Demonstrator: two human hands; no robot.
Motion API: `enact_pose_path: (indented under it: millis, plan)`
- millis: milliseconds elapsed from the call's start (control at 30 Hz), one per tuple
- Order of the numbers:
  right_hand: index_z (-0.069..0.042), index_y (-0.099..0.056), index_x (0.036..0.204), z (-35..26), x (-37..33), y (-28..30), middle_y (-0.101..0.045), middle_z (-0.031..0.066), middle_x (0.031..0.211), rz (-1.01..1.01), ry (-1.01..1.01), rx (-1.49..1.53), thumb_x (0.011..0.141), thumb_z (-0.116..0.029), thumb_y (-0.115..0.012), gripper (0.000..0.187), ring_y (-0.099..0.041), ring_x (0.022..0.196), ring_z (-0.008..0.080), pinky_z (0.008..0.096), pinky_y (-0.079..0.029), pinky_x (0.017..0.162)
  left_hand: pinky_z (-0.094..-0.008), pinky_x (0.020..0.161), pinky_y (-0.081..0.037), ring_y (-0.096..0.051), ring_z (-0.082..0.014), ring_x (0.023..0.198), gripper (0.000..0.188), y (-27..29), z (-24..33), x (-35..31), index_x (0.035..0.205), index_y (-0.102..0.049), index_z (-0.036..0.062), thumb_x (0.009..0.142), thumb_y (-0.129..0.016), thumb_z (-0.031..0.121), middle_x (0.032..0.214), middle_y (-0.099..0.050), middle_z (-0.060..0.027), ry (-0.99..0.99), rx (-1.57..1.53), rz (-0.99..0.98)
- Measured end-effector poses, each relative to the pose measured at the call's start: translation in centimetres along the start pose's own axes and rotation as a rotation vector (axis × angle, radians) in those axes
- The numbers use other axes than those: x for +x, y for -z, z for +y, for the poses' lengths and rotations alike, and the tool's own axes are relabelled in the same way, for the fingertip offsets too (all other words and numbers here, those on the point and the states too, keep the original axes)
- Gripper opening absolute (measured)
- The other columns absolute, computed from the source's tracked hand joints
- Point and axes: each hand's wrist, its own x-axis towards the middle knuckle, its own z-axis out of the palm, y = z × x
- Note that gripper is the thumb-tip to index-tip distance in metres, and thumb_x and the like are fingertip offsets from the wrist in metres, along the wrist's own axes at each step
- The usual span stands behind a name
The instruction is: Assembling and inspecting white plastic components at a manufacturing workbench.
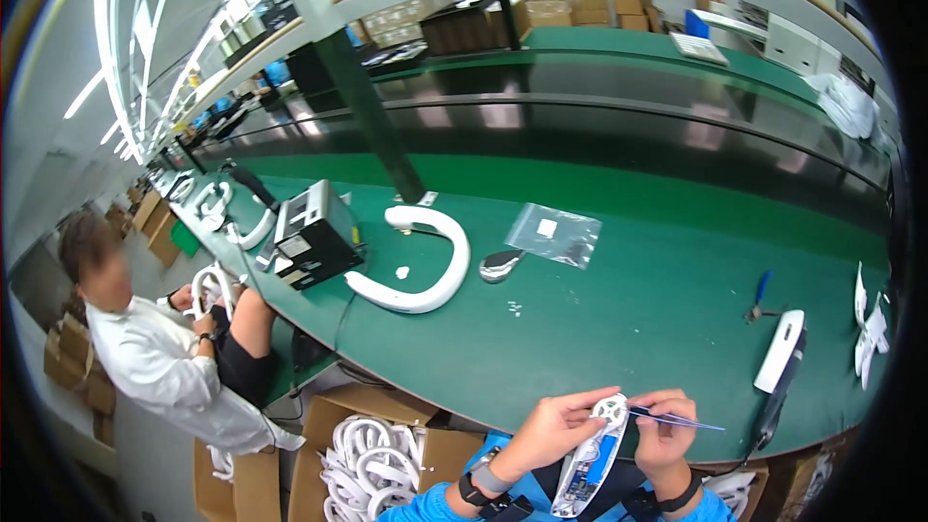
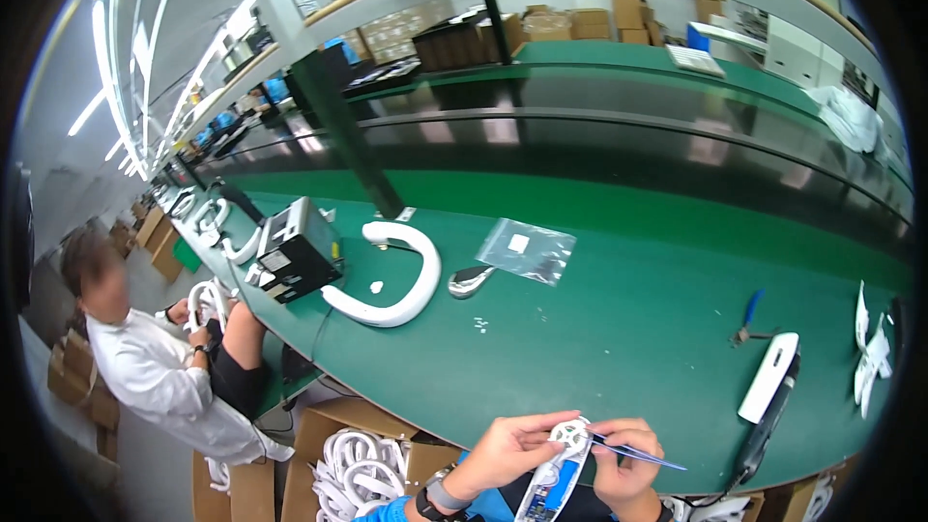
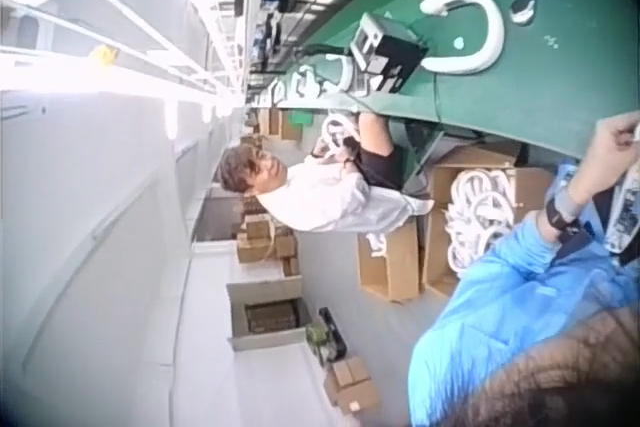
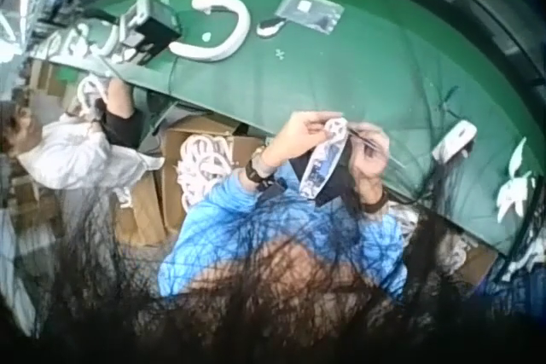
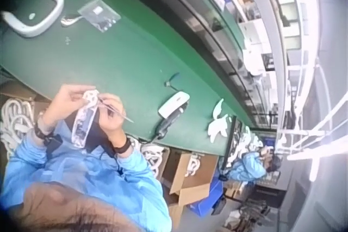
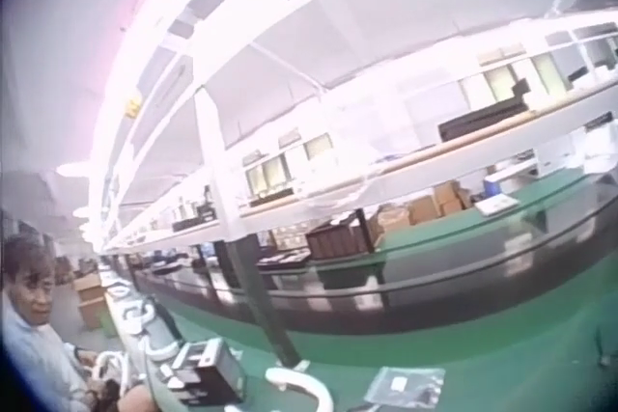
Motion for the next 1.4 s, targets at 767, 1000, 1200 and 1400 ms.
enact_pose_path:
  millis: [767, 1000, 1200, 1400]
  plan:
    - [-0.002, -0.041, 0.105, 1.2, -0.9, 0.5, -0.05, 0.0147, 0.1, -0.062, -0.206, 0.076, 0.092, -0.005, -0.058, 0.021, -0.062, 0.082, 0.0203, 0.0318, -0.055, 0.077, -0.0235, 0.087, -0.052, -0.061, -0.0086, 0.098, 0.047, 0.6, -0.6, 0.3, 0.142, -0.048, 0.0009, 0.095, -0.055, 0.0, 0.116, -0.067, -0.0119, -0.005, 0.047, -0.034]
    - [-0.002, -0.041, 0.106, 1.5, -1.1, 0.7, -0.05, 0.0137, 0.1, -0.081, -0.209, 0.052, 0.093, -0.008, -0.06, 0.023, -0.061, 0.081, 0.0188, 0.0294, -0.052, 0.077, -0.0202, 0.074, -0.05, -0.059, -0.0038, 0.087, 0.048, 0.1, -0.5, 0.1, 0.141, -0.049, 0.001, 0.093, -0.055, 0.0, 0.104, -0.07, -0.0062, -0.054, 0.006, -0.002]
    - [-0.002, -0.041, 0.108, 1.3, -1.0, 0.7, -0.05, 0.0136, 0.101, -0.078, -0.23, 0.088, 0.094, -0.01, -0.06, 0.025, -0.061, 0.082, 0.0184, 0.0294, -0.052, 0.078, -0.0202, 0.074, -0.049, -0.059, -0.0035, 0.087, 0.049, 0.2, -0.5, 0.2, 0.141, -0.049, 0.0007, 0.093, -0.055, 0.0, 0.105, -0.07, -0.006, -0.058, 0.065, -0.008]
    - [-0.002, -0.041, 0.108, 1.6, -1.1, 1.0, -0.05, 0.0135, 0.102, -0.089, -0.229, 0.065, 0.094, -0.009, -0.06, 0.024, -0.06, 0.083, 0.0181, 0.029, -0.052, 0.078, -0.0197, 0.073, -0.049, -0.059, -0.0034, 0.087, 0.048, 0.0, -0.7, 0.3, 0.141, -0.049, 0.0003, 0.093, -0.055, 0.0, 0.105, -0.069, -0.0059, -0.075, 0.035, -0.009]
